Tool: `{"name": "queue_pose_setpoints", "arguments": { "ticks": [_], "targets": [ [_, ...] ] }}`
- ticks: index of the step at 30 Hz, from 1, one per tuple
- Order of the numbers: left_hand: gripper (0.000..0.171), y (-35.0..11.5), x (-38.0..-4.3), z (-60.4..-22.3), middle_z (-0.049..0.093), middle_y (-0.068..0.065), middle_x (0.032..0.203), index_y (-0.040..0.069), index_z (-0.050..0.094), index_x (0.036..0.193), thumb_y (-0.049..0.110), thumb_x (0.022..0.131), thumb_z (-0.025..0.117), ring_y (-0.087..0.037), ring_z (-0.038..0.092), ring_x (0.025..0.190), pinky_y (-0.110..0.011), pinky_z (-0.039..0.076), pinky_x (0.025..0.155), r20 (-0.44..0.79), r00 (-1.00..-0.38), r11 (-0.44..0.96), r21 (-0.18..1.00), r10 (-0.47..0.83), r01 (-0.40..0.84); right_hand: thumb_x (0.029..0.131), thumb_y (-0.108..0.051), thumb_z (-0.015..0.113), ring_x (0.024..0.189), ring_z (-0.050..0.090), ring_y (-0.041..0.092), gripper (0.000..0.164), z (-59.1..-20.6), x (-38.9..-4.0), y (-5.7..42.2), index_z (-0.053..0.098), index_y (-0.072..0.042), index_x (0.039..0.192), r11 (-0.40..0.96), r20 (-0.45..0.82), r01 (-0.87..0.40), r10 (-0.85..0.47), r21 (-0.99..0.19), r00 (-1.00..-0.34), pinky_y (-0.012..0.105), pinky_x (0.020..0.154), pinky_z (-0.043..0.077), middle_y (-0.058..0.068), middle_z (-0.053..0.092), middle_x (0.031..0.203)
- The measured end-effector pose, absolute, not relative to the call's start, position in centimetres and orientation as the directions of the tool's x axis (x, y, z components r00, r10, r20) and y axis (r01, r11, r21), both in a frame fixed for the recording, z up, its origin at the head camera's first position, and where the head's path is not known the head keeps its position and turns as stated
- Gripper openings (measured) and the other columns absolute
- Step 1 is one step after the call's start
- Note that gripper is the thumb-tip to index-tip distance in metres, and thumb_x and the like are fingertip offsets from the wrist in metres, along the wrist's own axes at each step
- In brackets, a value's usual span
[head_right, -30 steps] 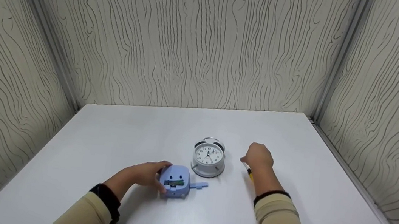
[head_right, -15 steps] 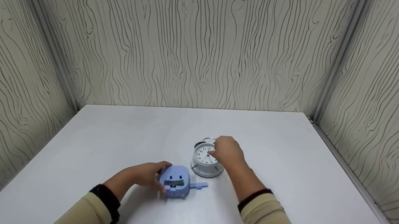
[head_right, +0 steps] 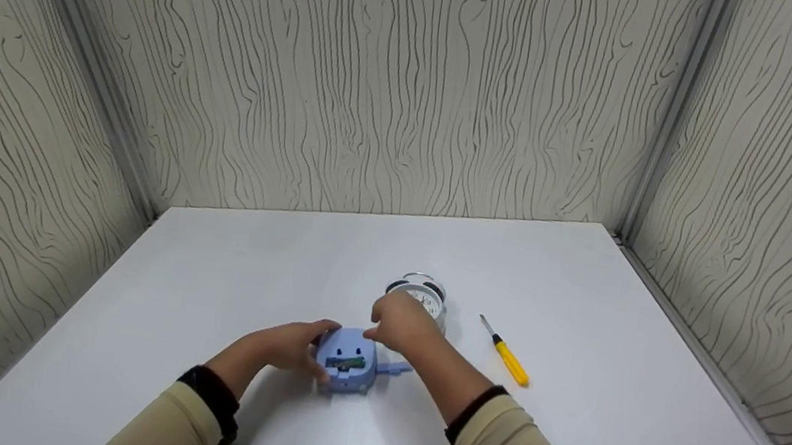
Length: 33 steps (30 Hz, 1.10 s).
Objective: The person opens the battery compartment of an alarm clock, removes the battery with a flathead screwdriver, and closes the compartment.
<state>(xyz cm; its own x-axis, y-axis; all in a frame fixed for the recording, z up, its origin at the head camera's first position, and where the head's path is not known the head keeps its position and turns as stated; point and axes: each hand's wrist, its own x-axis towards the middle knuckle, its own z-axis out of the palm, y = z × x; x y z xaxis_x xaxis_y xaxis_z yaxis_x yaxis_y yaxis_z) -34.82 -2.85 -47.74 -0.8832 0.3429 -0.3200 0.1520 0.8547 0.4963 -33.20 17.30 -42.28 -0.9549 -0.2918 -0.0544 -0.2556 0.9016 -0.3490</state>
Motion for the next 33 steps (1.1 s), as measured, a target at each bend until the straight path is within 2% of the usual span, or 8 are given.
{"name": "queue_pose_setpoints", "arguments": {
  "ticks": [6, 14, 20, 30, 33],
  "targets": [
    [0.094, -2.8, -34.7, -47.7, 0.044, -0.003, 0.138, 0.024, 0.035, 0.140, 0.041, 0.061, 0.082, -0.026, 0.037, 0.129, -0.046, 0.032, 0.103, -0.307, -0.887, 0.859, 0.483, 0.345, 0.167, 0.076, -0.024, 0.074, 0.070, 0.054, 0.013, 0.024, -43.5, -32.0, 16.0, 0.071, -0.010, 0.095, 0.869, -0.027, -0.309, -0.345, -0.388, -0.938, 0.029, 0.066, 0.051, -0.004, 0.062, 0.077],
    [0.095, -2.8, -34.7, -47.9, 0.044, -0.005, 0.138, 0.021, 0.034, 0.141, 0.041, 0.062, 0.082, -0.025, 0.037, 0.129, -0.044, 0.033, 0.103, -0.292, -0.885, 0.856, 0.479, 0.363, 0.194, 0.073, -0.018, 0.075, 0.060, 0.051, 0.009, 0.013, -44.9, -31.5, 15.2, 0.072, -0.009, 0.082, 0.831, 0.018, -0.430, -0.454, -0.353, -0.891, 0.024, 0.056, 0.045, -0.007, 0.059, 0.065],
    [0.094, -2.8, -34.9, -47.8, 0.043, -0.004, 0.139, 0.022, 0.035, 0.141, 0.041, 0.062, 0.082, -0.026, 0.037, 0.129, -0.045, 0.032, 0.103, -0.298, -0.884, 0.856, 0.482, 0.360, 0.186, 0.073, -0.013, 0.074, 0.061, 0.051, 0.009, 0.007, -45.3, -31.6, 15.0, 0.072, -0.010, 0.079, 0.850, -0.026, -0.406, -0.439, -0.336, -0.898, 0.024, 0.058, 0.046, -0.008, 0.060, 0.065],
    [0.095, -2.9, -34.9, -47.7, 0.043, -0.005, 0.139, 0.021, 0.034, 0.141, 0.041, 0.062, 0.082, -0.026, 0.036, 0.129, -0.045, 0.032, 0.104, -0.300, -0.880, 0.855, 0.480, 0.368, 0.195, 0.070, -0.008, 0.073, 0.058, 0.049, 0.008, 0.004, -45.6, -31.8, 14.9, 0.071, -0.011, 0.073, 0.837, 0.008, -0.450, -0.471, -0.311, -0.882, 0.023, 0.056, 0.045, -0.008, 0.059, 0.061],
    [0.093, -2.9, -34.9, -47.7, 0.045, -0.005, 0.137, 0.020, 0.036, 0.140, 0.040, 0.062, 0.082, -0.025, 0.038, 0.128, -0.043, 0.033, 0.103, -0.283, -0.881, 0.852, 0.478, 0.380, 0.214, 0.070, -0.008, 0.073, 0.059, 0.048, 0.008, 0.004, -45.6, -31.8, 14.9, 0.071, -0.012, 0.071, 0.837, 0.027, -0.476, -0.488, -0.270, -0.873, 0.023, 0.057, 0.045, -0.008, 0.058, 0.060]
  ]
}}
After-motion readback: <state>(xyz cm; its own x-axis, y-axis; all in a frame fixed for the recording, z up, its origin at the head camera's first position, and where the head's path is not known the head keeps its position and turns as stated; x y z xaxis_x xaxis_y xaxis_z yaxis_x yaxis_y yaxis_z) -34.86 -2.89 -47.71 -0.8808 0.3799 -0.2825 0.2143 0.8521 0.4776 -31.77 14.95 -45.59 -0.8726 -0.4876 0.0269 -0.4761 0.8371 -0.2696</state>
